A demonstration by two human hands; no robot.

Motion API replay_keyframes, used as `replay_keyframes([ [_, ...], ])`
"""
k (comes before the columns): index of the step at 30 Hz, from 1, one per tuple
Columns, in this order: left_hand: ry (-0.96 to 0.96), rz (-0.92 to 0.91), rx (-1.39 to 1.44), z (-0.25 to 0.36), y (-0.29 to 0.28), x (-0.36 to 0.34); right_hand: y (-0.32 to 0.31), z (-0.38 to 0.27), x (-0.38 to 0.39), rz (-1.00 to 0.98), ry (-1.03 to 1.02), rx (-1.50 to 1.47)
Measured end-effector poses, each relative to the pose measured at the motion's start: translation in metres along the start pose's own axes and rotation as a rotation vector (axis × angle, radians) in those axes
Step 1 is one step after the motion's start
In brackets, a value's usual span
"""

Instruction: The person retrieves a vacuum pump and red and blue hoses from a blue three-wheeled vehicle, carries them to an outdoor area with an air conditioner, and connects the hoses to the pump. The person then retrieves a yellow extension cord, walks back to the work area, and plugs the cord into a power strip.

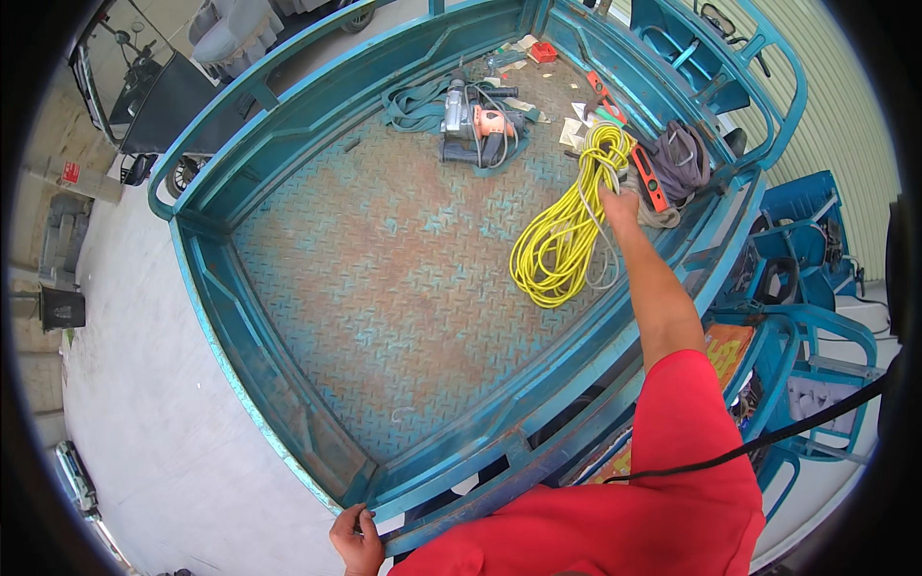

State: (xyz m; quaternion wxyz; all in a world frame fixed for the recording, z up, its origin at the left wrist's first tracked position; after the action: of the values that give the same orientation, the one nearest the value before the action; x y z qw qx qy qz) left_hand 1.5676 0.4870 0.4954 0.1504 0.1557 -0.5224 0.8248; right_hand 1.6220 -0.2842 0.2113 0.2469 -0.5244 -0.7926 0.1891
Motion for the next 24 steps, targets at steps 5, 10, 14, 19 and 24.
replay_keyframes([
  [5, 0.038, -0.121, 0.421, 0.053, 0.050, -0.068, -0.012, -0.107, -0.002, -0.105, -0.369, -0.180],
  [10, 0.171, -0.190, 0.551, 0.140, 0.070, -0.151, -0.041, -0.217, 0.028, -0.049, -0.680, -0.144],
  [14, 0.154, -0.116, 0.667, 0.208, 0.057, -0.218, -0.056, -0.295, 0.072, -0.081, -0.851, -0.205],
  [19, 0.715, 0.032, 0.868, 0.297, 0.003, -0.261, -0.051, -0.370, 0.151, -0.234, -0.991, -0.374],
  [24, 0.971, -0.092, 1.216, 0.336, -0.040, -0.254, -0.008, -0.401, 0.253, -0.651, -1.088, -0.463],
])
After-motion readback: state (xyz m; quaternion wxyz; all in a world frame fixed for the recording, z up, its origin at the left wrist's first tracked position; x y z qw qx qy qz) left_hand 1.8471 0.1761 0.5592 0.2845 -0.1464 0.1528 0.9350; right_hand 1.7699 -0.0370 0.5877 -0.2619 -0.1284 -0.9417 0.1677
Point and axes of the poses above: each hand's wrist, its own x-axis away from the middle knuckle, its own y-axis out of the palm, z = x × y, the point moved 5 cm from there along -x, towards the middle knuckle, and after that the axes turned 1 degree about -y, right-handed, at the moved point
